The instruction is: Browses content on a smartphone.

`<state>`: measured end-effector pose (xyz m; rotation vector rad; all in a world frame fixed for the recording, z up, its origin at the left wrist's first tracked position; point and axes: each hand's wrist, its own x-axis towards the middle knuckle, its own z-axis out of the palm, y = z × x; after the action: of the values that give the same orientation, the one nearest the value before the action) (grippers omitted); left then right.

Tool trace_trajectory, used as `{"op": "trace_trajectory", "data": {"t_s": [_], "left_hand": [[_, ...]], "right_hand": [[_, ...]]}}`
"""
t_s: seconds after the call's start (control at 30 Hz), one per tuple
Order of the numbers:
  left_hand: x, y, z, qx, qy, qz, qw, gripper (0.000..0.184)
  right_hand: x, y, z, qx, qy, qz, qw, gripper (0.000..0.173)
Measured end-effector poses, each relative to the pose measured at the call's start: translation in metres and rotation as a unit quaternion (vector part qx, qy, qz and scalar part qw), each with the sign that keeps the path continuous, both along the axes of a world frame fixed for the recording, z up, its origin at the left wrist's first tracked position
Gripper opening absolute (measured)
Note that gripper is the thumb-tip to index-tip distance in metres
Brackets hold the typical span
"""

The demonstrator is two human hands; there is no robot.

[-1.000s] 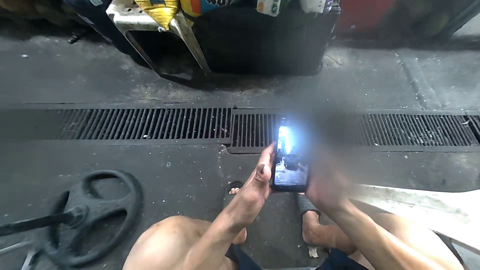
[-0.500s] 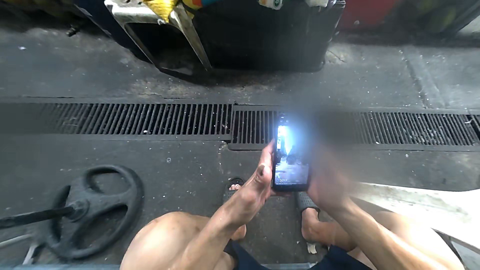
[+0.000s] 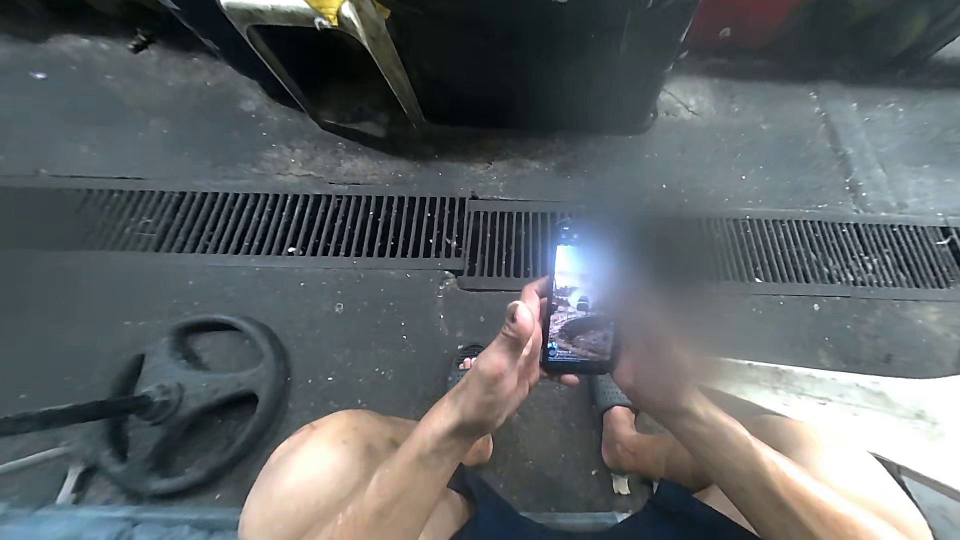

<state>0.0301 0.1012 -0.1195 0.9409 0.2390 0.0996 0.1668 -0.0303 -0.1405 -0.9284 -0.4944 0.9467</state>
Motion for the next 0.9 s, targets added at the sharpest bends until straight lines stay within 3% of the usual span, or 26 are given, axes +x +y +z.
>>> {"op": "trace_trajectory", "data": {"t_s": [0.23, 0.43, 0.63, 0.8, 0.9], "left_hand": [[0.001, 0.005, -0.002, -0.088, -0.017, 0.0, 0.996, 0.107], [0.001, 0.009, 0.0, -0.155, -0.03, -0.004, 0.987, 0.102], [0.002, 0.008, 0.005, -0.186, -0.039, 0.003, 0.982, 0.108], [-0.001, 0.018, 0.016, -0.182, -0.07, 0.048, 0.98, 0.109], [-0.005, 0.03, 0.027, -0.16, -0.095, 0.093, 0.978, 0.107]], "right_hand": [[0.009, 0.001, 0.01, 0.025, -0.028, 0.047, 0.998, 0.073], [0.023, 0.003, 0.011, -0.014, -0.115, 0.051, 0.992, 0.077], [0.026, 0.004, 0.012, 0.006, -0.11, 0.058, 0.992, 0.067], [0.033, 0.002, 0.01, -0.068, -0.265, -0.034, 0.961, 0.076], [0.039, -0.008, 0.018, -0.049, -0.391, -0.141, 0.908, 0.061]]}}
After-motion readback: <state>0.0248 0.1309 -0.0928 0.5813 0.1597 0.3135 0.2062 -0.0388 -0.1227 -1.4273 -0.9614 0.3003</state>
